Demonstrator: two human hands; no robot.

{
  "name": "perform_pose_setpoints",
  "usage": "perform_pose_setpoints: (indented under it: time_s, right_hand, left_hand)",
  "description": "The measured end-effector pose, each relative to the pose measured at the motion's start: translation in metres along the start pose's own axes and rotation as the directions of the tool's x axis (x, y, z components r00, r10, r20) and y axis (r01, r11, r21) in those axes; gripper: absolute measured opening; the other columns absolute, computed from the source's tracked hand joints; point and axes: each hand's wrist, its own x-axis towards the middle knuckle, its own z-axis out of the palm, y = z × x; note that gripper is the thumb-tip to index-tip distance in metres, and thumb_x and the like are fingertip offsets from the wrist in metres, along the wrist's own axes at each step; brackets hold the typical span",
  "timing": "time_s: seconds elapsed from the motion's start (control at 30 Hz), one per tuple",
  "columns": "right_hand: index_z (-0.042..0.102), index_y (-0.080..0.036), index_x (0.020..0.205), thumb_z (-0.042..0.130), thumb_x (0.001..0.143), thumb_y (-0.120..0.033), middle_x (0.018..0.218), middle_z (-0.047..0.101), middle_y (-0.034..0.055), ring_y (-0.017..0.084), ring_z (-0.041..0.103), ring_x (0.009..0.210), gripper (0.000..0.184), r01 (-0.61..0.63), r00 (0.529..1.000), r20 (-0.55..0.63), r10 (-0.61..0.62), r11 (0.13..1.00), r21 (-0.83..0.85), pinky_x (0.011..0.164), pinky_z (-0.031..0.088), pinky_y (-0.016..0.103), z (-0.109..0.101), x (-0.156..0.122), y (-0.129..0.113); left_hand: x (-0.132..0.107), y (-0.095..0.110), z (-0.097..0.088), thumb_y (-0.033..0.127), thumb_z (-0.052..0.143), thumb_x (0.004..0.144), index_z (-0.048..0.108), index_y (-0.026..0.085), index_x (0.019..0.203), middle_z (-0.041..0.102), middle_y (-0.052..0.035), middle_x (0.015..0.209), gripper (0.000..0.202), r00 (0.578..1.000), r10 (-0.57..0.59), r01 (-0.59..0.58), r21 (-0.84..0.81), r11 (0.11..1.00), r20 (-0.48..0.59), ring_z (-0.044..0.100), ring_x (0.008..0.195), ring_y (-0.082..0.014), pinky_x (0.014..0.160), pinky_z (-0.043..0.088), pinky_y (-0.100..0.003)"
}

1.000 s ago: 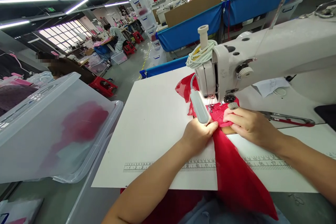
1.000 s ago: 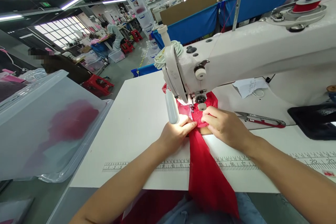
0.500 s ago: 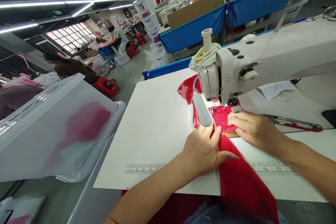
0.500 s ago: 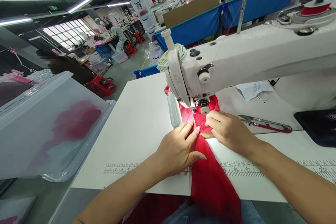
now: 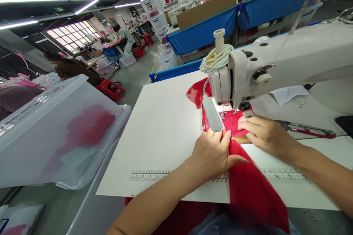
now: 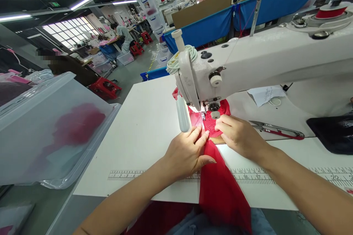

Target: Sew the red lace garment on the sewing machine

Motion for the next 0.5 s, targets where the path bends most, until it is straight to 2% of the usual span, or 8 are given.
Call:
perform_pose_setpoints:
  time_s: [0.13, 0.37, 0.5]
  right_hand:
    - [0.065, -0.021, 0.09, 0.043, 0.085, -0.002, 0.089, 0.071, 0.0053, 0.02, 0.069, 0.081, 0.029, 0.015, 1.0, -0.024, -0.015, 1.0, -0.013, 0.064, 0.054, 0.03, -0.0015, 0.0023, 0.0001]
    - [0.066, -0.021, 0.091, 0.044, 0.085, -0.003, 0.089, 0.071, 0.0046, 0.019, 0.069, 0.077, 0.029, -0.004, 1.0, 0.004, 0.004, 1.0, 0.008, 0.064, 0.054, 0.03, -0.0002, 0.0033, 0.0018]
    - [0.065, -0.02, 0.09, 0.043, 0.087, -0.002, 0.087, 0.07, 0.0051, 0.018, 0.069, 0.076, 0.029, 0.0, 0.998, -0.069, -0.001, 1.0, -0.013, 0.062, 0.054, 0.028, -0.0006, 0.0055, 0.0003]
  left_hand:
    - [0.0005, -0.0015, 0.0019, 0.078, 0.011, 0.093, 0.066, 0.007, 0.12, 0.069, -0.0177, 0.094, 0.094, 1.0, -0.023, 0.023, 0.017, 1.0, -0.002, 0.065, 0.086, -0.0271, 0.062, 0.05, -0.033]
    - [0.0005, -0.0042, 0.005, 0.08, 0.015, 0.092, 0.063, 0.008, 0.128, 0.069, -0.0168, 0.093, 0.094, 0.999, -0.038, 0.039, 0.069, 0.997, -0.01, 0.064, 0.079, -0.0253, 0.059, 0.048, -0.032]
    - [-0.0001, -0.0021, 0.0045, 0.081, 0.015, 0.092, 0.063, 0.007, 0.13, 0.07, -0.018, 0.098, 0.095, 0.999, -0.041, 0.042, 0.096, 0.995, -0.012, 0.063, 0.079, -0.0257, 0.061, 0.047, -0.033]
